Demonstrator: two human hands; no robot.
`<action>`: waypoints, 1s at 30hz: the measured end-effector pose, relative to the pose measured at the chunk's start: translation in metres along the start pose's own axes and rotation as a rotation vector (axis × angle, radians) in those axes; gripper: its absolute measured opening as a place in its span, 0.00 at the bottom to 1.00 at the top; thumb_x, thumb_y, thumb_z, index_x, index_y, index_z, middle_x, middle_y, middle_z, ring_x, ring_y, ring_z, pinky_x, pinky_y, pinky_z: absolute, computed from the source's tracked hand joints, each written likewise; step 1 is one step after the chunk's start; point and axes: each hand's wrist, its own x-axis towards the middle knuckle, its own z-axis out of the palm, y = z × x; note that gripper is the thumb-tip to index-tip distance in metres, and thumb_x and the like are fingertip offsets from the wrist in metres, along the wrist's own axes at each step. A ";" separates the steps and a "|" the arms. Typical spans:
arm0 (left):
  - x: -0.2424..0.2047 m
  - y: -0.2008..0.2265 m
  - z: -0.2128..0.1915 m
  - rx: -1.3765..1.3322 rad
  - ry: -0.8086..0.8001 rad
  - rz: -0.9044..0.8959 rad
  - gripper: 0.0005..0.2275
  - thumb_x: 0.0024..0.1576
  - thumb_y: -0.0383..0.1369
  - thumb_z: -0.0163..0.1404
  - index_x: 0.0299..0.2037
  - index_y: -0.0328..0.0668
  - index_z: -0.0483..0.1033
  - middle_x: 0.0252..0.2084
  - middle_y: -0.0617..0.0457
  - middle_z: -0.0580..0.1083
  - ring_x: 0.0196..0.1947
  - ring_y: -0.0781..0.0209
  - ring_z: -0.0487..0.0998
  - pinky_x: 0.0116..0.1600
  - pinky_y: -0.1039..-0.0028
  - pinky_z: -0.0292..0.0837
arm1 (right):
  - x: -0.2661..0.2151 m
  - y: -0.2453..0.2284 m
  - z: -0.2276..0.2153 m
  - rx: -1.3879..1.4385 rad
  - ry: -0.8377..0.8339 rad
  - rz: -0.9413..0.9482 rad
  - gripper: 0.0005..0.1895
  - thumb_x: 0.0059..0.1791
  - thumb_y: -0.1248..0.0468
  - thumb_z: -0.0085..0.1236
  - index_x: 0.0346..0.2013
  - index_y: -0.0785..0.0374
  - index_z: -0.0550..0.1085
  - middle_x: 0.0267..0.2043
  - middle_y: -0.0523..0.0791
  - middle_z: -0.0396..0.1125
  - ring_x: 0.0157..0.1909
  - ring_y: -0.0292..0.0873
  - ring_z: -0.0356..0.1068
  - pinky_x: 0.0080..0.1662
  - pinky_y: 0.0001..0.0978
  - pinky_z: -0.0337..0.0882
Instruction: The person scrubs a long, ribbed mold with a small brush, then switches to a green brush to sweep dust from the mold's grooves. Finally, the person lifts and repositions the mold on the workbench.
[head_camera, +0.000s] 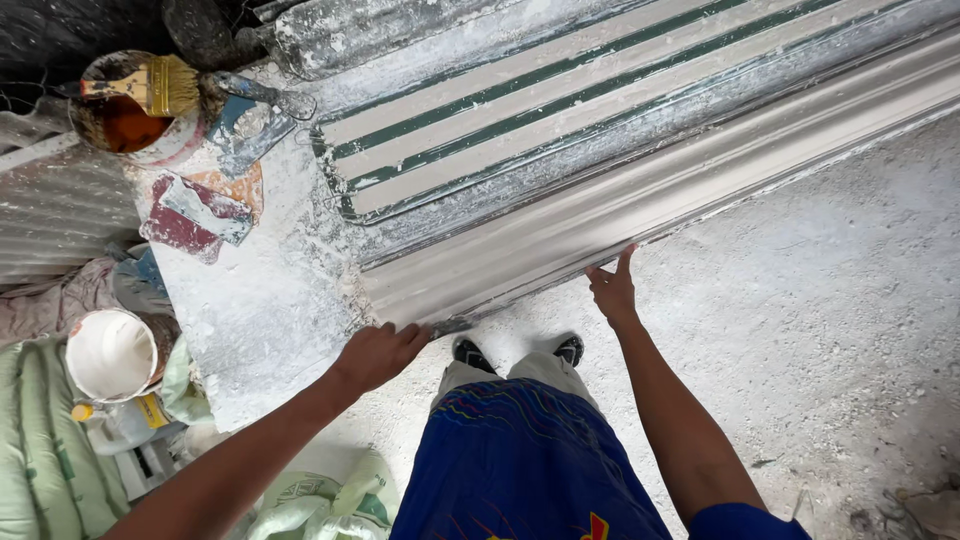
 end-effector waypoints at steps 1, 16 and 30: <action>-0.001 -0.002 -0.002 0.019 -0.021 0.020 0.20 0.57 0.27 0.50 0.62 0.41 0.67 0.51 0.48 0.76 0.30 0.50 0.80 0.24 0.62 0.78 | 0.002 0.002 0.003 -0.009 0.002 -0.004 0.58 0.53 0.58 0.59 0.78 0.48 0.22 0.47 0.52 0.73 0.38 0.39 0.73 0.32 0.30 0.73; 0.045 0.002 -0.017 -0.050 -0.019 0.060 0.17 0.64 0.33 0.45 0.63 0.39 0.67 0.54 0.46 0.76 0.30 0.50 0.82 0.25 0.61 0.77 | -0.018 -0.028 -0.003 -0.061 -0.019 0.070 0.57 0.55 0.53 0.55 0.76 0.50 0.18 0.40 0.52 0.75 0.38 0.42 0.77 0.35 0.32 0.75; 0.064 -0.006 -0.004 -0.094 0.054 0.069 0.14 0.60 0.30 0.46 0.57 0.44 0.71 0.45 0.49 0.78 0.31 0.48 0.82 0.31 0.55 0.78 | -0.029 -0.045 0.000 0.057 -0.035 0.164 0.56 0.55 0.54 0.52 0.75 0.38 0.16 0.45 0.49 0.74 0.41 0.42 0.75 0.38 0.38 0.76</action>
